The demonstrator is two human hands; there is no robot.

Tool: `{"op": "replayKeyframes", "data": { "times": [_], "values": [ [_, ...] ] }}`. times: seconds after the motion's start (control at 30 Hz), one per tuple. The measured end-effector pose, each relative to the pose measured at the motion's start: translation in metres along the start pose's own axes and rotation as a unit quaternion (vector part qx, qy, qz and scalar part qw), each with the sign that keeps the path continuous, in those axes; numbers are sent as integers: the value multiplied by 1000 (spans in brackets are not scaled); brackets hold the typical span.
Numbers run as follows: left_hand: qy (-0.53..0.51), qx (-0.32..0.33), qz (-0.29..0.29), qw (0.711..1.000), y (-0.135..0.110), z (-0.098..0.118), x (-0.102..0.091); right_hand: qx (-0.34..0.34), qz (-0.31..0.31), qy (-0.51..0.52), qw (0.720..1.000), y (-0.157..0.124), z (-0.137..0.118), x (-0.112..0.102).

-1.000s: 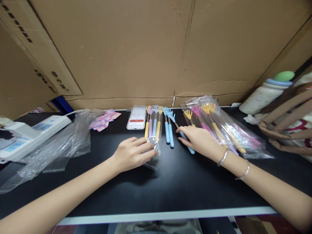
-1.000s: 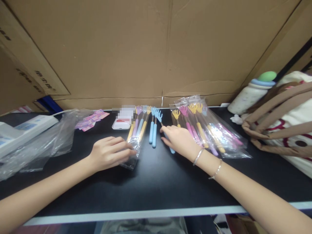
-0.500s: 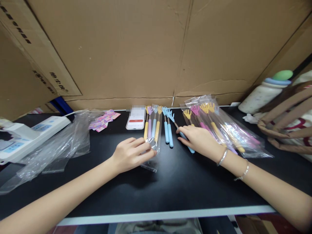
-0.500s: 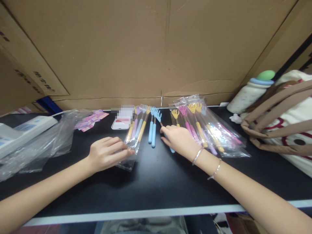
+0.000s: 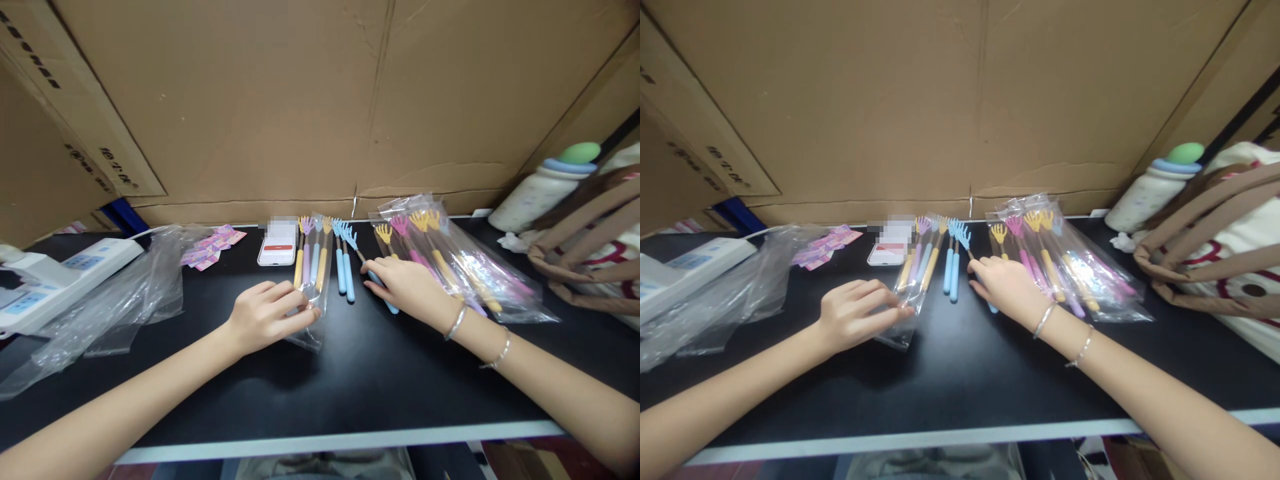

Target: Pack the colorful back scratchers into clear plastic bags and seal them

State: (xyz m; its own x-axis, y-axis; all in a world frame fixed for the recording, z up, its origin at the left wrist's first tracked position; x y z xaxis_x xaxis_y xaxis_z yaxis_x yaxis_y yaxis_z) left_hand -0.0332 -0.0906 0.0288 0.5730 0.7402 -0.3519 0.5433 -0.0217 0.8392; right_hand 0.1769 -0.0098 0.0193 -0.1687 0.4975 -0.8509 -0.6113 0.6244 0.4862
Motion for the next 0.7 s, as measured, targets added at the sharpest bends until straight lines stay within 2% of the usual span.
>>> {"op": "replayKeyframes", "data": {
  "times": [0.27, 0.63, 0.7],
  "values": [
    [3, -8, -75, 997, -1, -1, 9, -6, 0, -4, 1000, -1, 0, 1],
    [-24, -21, -127, 991, -9, -1, 13, -1, -10, -3, 1000, 0, 0, 1],
    [-10, -43, -132, 990, -10, -4, 13, 1, -14, -8, 1000, 0, 0, 2]
  ]
}}
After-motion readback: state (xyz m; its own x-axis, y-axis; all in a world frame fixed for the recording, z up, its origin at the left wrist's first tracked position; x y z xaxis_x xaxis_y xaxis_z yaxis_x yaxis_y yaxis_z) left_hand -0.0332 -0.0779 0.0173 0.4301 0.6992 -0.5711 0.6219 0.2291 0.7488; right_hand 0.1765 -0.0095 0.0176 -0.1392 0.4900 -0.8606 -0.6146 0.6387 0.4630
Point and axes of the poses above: each hand's wrist, its own y-axis towards the middle knuckle, its own x-axis out of the palm, z = x × y, the point moved 4 cm from there along y, towards the middle knuckle, and after that the axes turned 15 degrees about z, right-handed, at the moved point
